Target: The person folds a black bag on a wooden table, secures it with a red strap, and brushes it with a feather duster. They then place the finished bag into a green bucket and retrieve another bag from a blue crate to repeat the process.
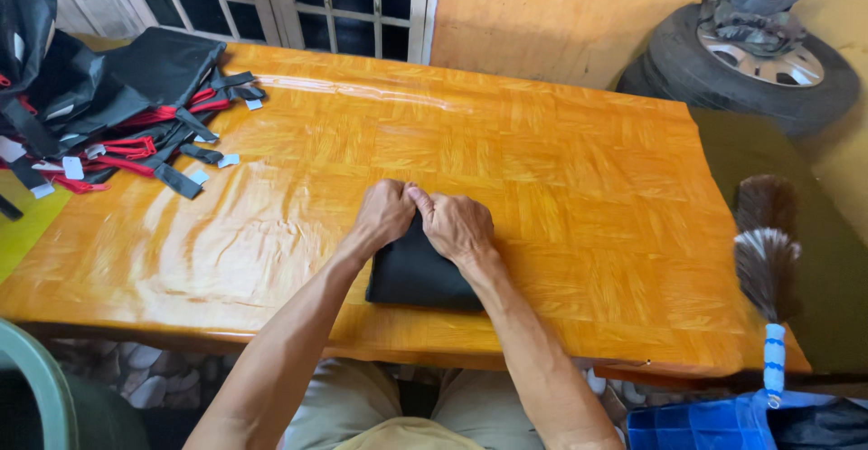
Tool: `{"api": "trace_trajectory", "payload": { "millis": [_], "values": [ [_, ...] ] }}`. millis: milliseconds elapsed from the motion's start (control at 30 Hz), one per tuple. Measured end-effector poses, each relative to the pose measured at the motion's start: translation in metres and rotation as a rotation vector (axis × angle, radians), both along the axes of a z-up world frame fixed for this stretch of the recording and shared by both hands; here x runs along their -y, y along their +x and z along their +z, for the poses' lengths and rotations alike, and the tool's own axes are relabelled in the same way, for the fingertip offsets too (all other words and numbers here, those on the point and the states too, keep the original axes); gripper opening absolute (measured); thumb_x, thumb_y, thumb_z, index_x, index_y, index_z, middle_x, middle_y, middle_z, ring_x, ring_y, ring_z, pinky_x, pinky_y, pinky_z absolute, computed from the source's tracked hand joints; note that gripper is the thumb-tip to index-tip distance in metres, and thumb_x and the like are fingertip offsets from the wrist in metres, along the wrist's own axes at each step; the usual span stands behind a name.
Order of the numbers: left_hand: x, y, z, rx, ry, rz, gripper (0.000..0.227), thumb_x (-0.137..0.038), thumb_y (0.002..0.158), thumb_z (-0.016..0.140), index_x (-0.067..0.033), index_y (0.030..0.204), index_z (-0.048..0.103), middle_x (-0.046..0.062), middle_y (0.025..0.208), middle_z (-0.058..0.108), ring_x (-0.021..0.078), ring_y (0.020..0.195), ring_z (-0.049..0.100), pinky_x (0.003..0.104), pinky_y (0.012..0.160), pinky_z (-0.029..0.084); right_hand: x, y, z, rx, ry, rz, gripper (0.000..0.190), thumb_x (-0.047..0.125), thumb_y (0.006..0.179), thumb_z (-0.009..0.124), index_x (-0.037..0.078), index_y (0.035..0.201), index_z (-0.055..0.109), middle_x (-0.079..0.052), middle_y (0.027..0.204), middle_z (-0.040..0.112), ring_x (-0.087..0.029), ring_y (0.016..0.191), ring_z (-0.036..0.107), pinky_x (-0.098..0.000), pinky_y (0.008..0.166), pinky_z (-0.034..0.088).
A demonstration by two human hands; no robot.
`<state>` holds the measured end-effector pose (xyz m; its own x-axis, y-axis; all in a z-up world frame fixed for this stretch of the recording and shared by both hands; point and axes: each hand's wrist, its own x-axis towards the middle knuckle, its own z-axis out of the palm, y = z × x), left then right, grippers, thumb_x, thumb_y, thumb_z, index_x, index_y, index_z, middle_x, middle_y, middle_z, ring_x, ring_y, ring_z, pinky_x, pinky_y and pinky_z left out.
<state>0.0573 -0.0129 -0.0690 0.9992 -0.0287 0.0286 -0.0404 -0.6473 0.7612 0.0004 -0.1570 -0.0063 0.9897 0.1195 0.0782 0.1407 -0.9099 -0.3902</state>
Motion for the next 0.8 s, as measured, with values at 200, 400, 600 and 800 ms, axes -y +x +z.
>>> {"api": "trace_trajectory", "payload": {
  "millis": [200,400,600,800],
  "values": [
    [0.000,0.037,-0.034,-0.230,-0.113,-0.004,0.046,-0.037,0.098,0.047,-0.0023,0.096,0.078,0.028,0.096,0.073,0.0445,0.100,0.071,0.053,0.081,0.057,0.002,0.021,-0.013,-0.056,0.040,0.038,0.071,0.068,0.102,0.024,0.014,0.088,0.068,-0.021,0.092,0.074,-0.043,0.102,0.070,-0.0543,0.088,0.054],
    [0.004,0.044,-0.018,-0.313,-0.133,-0.030,0.056,-0.045,0.100,0.046,0.0019,0.106,0.076,0.029,0.106,0.071,0.0427,0.111,0.069,0.051,0.087,0.055,0.008,0.035,-0.025,-0.056,0.126,0.017,0.067,0.068,0.102,0.031,0.014,0.084,0.066,-0.021,0.088,0.072,-0.044,0.099,0.070,-0.0533,0.086,0.054],
    [0.000,0.028,0.027,-0.312,-0.191,-0.059,0.069,-0.053,0.100,0.038,0.0067,0.110,0.073,0.034,0.114,0.068,0.0465,0.120,0.063,0.053,0.096,0.052,0.018,0.041,-0.031,-0.048,0.184,0.073,0.066,0.068,0.100,0.041,0.011,0.080,0.067,-0.024,0.086,0.070,-0.048,0.097,0.068,-0.0556,0.081,0.053],
    [-0.026,0.037,0.025,-0.070,-0.341,0.046,0.080,-0.073,0.097,0.038,-0.0043,0.084,0.076,0.022,0.085,0.072,0.0422,0.095,0.072,0.051,0.084,0.054,0.035,0.057,-0.047,0.172,0.395,-0.224,0.067,0.067,0.099,0.051,0.003,0.083,0.065,-0.028,0.086,0.068,-0.051,0.095,0.066,-0.0592,0.081,0.050]
  ]
}}
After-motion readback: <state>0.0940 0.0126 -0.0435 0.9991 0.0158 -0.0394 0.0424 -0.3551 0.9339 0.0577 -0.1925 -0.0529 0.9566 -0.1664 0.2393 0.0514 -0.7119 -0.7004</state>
